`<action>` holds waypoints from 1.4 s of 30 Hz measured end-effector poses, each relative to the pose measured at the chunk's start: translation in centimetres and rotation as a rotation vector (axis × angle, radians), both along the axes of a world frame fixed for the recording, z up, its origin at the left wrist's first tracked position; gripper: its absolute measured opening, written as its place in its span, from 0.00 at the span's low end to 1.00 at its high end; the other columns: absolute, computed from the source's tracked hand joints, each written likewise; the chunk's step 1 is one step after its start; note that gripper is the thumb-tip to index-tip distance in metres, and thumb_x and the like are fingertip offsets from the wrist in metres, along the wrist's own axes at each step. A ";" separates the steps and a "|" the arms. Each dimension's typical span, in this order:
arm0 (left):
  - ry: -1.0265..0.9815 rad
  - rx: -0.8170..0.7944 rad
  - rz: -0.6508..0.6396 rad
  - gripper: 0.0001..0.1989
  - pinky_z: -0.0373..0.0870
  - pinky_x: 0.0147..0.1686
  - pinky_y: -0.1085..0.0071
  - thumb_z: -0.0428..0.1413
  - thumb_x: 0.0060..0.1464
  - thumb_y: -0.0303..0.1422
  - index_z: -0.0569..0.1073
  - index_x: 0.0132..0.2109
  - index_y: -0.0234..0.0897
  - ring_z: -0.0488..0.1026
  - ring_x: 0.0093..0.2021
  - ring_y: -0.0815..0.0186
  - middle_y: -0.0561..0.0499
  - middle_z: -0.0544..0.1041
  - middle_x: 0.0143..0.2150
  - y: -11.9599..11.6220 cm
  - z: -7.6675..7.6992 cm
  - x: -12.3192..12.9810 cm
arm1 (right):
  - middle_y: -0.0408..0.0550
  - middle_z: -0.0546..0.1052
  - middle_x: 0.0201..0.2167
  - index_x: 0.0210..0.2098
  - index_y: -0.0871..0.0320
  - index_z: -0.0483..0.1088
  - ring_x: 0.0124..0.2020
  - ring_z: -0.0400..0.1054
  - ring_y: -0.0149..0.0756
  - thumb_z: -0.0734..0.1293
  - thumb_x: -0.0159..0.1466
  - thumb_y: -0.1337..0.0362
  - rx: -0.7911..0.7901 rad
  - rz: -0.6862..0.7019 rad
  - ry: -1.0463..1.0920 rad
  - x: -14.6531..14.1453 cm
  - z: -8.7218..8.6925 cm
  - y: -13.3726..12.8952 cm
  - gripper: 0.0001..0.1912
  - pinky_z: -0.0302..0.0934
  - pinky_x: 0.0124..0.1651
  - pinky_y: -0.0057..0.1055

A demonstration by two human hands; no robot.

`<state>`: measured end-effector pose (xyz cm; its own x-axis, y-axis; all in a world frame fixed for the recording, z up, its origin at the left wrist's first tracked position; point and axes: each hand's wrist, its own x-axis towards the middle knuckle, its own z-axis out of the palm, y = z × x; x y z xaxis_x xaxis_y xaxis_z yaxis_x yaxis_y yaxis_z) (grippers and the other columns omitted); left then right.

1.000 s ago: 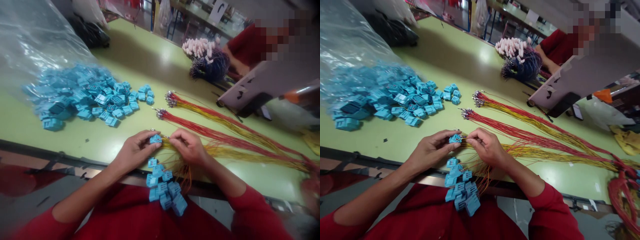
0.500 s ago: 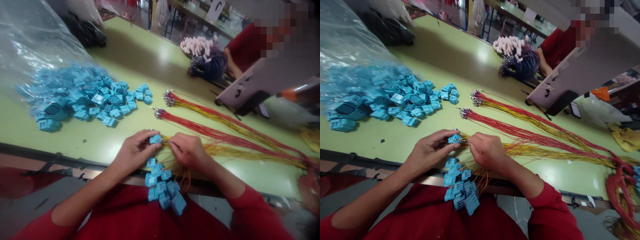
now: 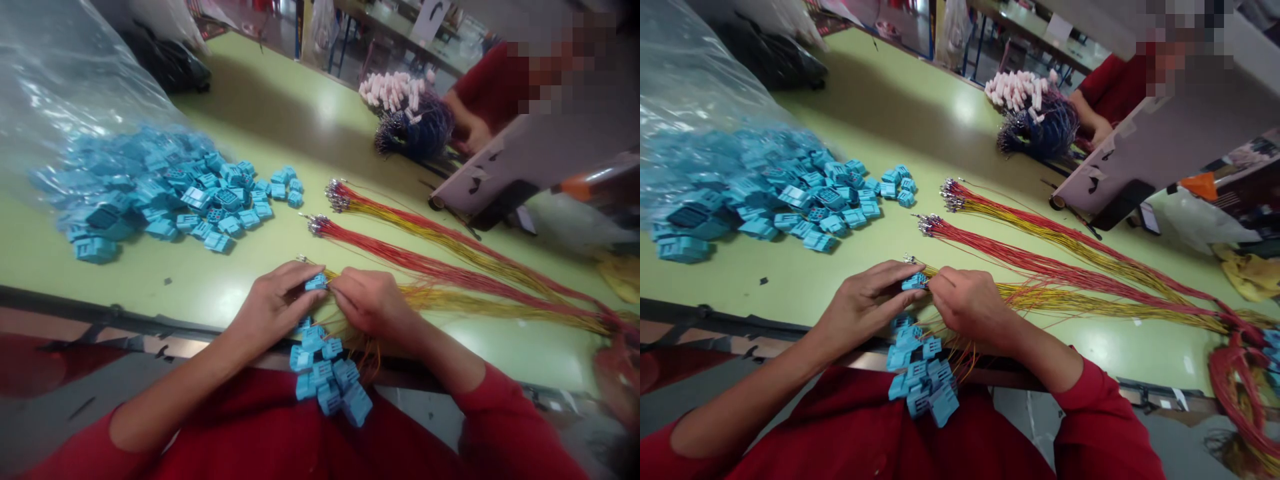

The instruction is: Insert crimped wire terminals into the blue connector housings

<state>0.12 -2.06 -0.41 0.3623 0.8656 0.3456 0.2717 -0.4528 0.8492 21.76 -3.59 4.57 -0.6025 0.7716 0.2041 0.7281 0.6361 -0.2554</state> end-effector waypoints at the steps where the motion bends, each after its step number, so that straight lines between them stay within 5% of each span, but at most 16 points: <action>1: -0.006 -0.003 -0.008 0.15 0.77 0.50 0.64 0.61 0.62 0.34 0.80 0.55 0.41 0.80 0.46 0.60 0.45 0.82 0.48 0.0 0.0 0.0 | 0.46 0.74 0.27 0.31 0.58 0.70 0.27 0.61 0.32 0.58 0.72 0.67 -0.012 -0.004 0.013 0.0 0.0 0.0 0.15 0.49 0.31 0.32; 11: 0.007 0.062 -0.058 0.14 0.77 0.50 0.64 0.60 0.63 0.31 0.79 0.55 0.38 0.80 0.47 0.60 0.44 0.83 0.49 -0.1 0.2 -0.1 | 0.47 0.77 0.29 0.33 0.59 0.73 0.28 0.65 0.33 0.60 0.71 0.65 -0.057 -0.014 0.097 -0.3 -0.5 -0.2 0.13 0.53 0.33 0.31; 15: 0.010 0.088 -0.079 0.13 0.76 0.45 0.65 0.62 0.62 0.33 0.79 0.54 0.37 0.80 0.43 0.60 0.44 0.83 0.45 -0.4 0.7 -0.3 | 0.45 0.78 0.30 0.35 0.58 0.74 0.31 0.67 0.33 0.63 0.72 0.60 -0.166 -0.003 0.227 0.7 0.1 2.1 0.13 0.56 0.38 0.31; 22: 0.161 0.059 -0.611 0.14 0.69 0.38 0.65 0.63 0.62 0.39 0.78 0.51 0.37 0.74 0.39 0.58 0.46 0.79 0.40 -3.8 4.7 1.2 | 0.45 0.74 0.33 0.33 0.57 0.72 0.35 0.64 0.35 0.71 0.66 0.61 -0.206 -0.283 0.134 0.7 -2.9 9.1 0.08 0.53 0.38 0.31; 25: 0.162 0.027 -0.686 0.17 0.69 0.40 0.66 0.63 0.63 0.40 0.76 0.54 0.36 0.74 0.41 0.59 0.47 0.78 0.40 -4.3 5.4 1.3 | 0.45 0.73 0.31 0.29 0.57 0.69 0.35 0.63 0.36 0.67 0.68 0.64 -0.184 -0.279 0.145 -0.1 -3.9 9.9 0.10 0.52 0.39 0.32; 28: 0.088 0.086 -0.476 0.12 0.71 0.46 0.67 0.56 0.68 0.33 0.75 0.56 0.37 0.76 0.44 0.61 0.46 0.80 0.45 -3.0 4.2 -0.1 | 0.46 0.73 0.31 0.30 0.56 0.66 0.35 0.64 0.37 0.65 0.69 0.64 -0.183 -0.296 0.208 -0.3 -3.9 9.5 0.10 0.53 0.39 0.33; 32: 0.265 0.359 0.217 0.11 0.72 0.49 0.61 0.55 0.68 0.33 0.76 0.54 0.37 0.76 0.49 0.56 0.43 0.80 0.49 0.3 1.3 -4.6 | 0.42 0.73 0.29 0.38 0.54 0.64 0.31 0.65 0.35 0.59 0.72 0.60 -0.350 -0.322 0.499 0.1 -3.5 7.7 0.07 0.56 0.37 0.31; 34: 0.464 0.379 0.445 0.13 0.71 0.50 0.56 0.57 0.66 0.35 0.76 0.54 0.35 0.74 0.50 0.52 0.40 0.79 0.50 1.9 0.3 -6.9 | 0.38 0.70 0.27 0.41 0.55 0.64 0.27 0.63 0.32 0.63 0.70 0.56 -0.518 -0.300 0.595 0.1 -3.5 6.8 0.09 0.56 0.33 0.29; 38: 0.680 0.300 0.497 0.15 0.70 0.46 0.57 0.55 0.65 0.36 0.78 0.53 0.32 0.72 0.50 0.48 0.39 0.77 0.48 3.6 -0.7 -9.7 | 0.37 0.69 0.26 0.37 0.58 0.70 0.25 0.60 0.28 0.74 0.59 0.58 -0.725 -0.216 0.523 0.1 -3.7 5.5 0.13 0.53 0.29 0.26; 42: 0.647 0.273 0.414 0.20 0.69 0.38 0.61 0.53 0.65 0.38 0.78 0.55 0.28 0.72 0.42 0.53 0.40 0.76 0.43 4.4 -1.5 -10.3 | 0.43 0.74 0.31 0.30 0.59 0.74 0.32 0.66 0.30 0.72 0.61 0.68 -0.576 -0.119 0.398 0.1 -4.0 5.2 0.03 0.57 0.37 0.28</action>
